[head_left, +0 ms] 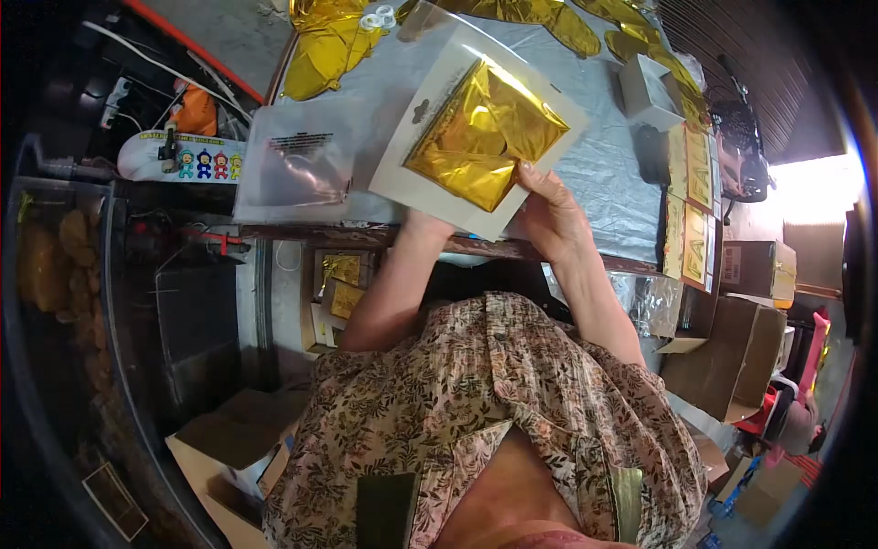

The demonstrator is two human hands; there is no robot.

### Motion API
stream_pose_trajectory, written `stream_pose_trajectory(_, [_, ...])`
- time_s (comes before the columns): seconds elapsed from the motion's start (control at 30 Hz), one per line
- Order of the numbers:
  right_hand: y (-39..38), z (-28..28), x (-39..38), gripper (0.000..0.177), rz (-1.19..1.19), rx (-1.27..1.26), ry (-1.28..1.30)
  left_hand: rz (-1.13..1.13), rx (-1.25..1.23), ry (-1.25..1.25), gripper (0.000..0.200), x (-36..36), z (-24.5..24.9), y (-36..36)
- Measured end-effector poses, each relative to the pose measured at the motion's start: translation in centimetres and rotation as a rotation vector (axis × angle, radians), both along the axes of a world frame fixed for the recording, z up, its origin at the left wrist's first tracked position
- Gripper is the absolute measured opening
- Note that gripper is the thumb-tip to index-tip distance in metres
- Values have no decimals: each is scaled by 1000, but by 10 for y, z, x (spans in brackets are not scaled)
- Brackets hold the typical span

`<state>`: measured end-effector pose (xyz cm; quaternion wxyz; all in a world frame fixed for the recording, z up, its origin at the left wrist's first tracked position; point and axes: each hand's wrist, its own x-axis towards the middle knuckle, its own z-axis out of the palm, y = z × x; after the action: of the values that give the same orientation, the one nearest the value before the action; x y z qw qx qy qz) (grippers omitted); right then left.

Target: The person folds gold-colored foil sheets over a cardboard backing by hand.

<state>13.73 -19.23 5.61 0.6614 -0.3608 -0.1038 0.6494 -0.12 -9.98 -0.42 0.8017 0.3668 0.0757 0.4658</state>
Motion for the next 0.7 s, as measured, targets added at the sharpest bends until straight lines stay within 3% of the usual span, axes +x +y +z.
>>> stream_pose_trajectory(0.03, [1, 2, 1, 55, -2, 1, 0, -314, -418, -603, 62, -8, 16, 5])
stream_pose_trajectory(0.07, [1, 3, 1, 55, -14, 13, 7, -343, -406, -660, 64, -11, 18, 8])
stream_pose_trajectory(0.1, [0, 3, 1, 54, -24, 22, 16, -339, -412, -659, 64, -11, 14, 9])
stream_pose_trajectory(0.17, [3, -8, 0, 45, -61, 17, 16, -181, -432, -403, 63, -8, 4, 8])
stream_pose_trajectory(0.2, [4, -13, 0, 37, -104, 20, 12, -33, -400, -115, 60, -2, 9, 0])
stream_pose_trajectory(0.23, [6, -15, 1, 37, -108, 22, 11, -37, -398, -116, 60, 1, 8, -3])
stream_pose_trajectory(0.3, [7, -18, 2, 30, -137, -43, 7, -271, -464, -465, 58, 7, 4, -5])
stream_pose_trajectory(0.43, [3, -16, 1, 26, -117, -53, 18, -298, -451, -411, 57, 12, -2, -11])
stream_pose_trajectory(0.53, [3, -19, -2, 30, -116, -9, -4, -386, -515, -568, 57, 14, -7, -15])
stream_pose_trajectory(0.6, [3, -14, -4, 34, -110, -23, 17, -338, -555, -415, 57, 15, -4, -17])
stream_pose_trajectory(0.7, [0, -6, -4, 37, -23, 8, 50, -362, -576, -418, 57, 14, -17, -16])
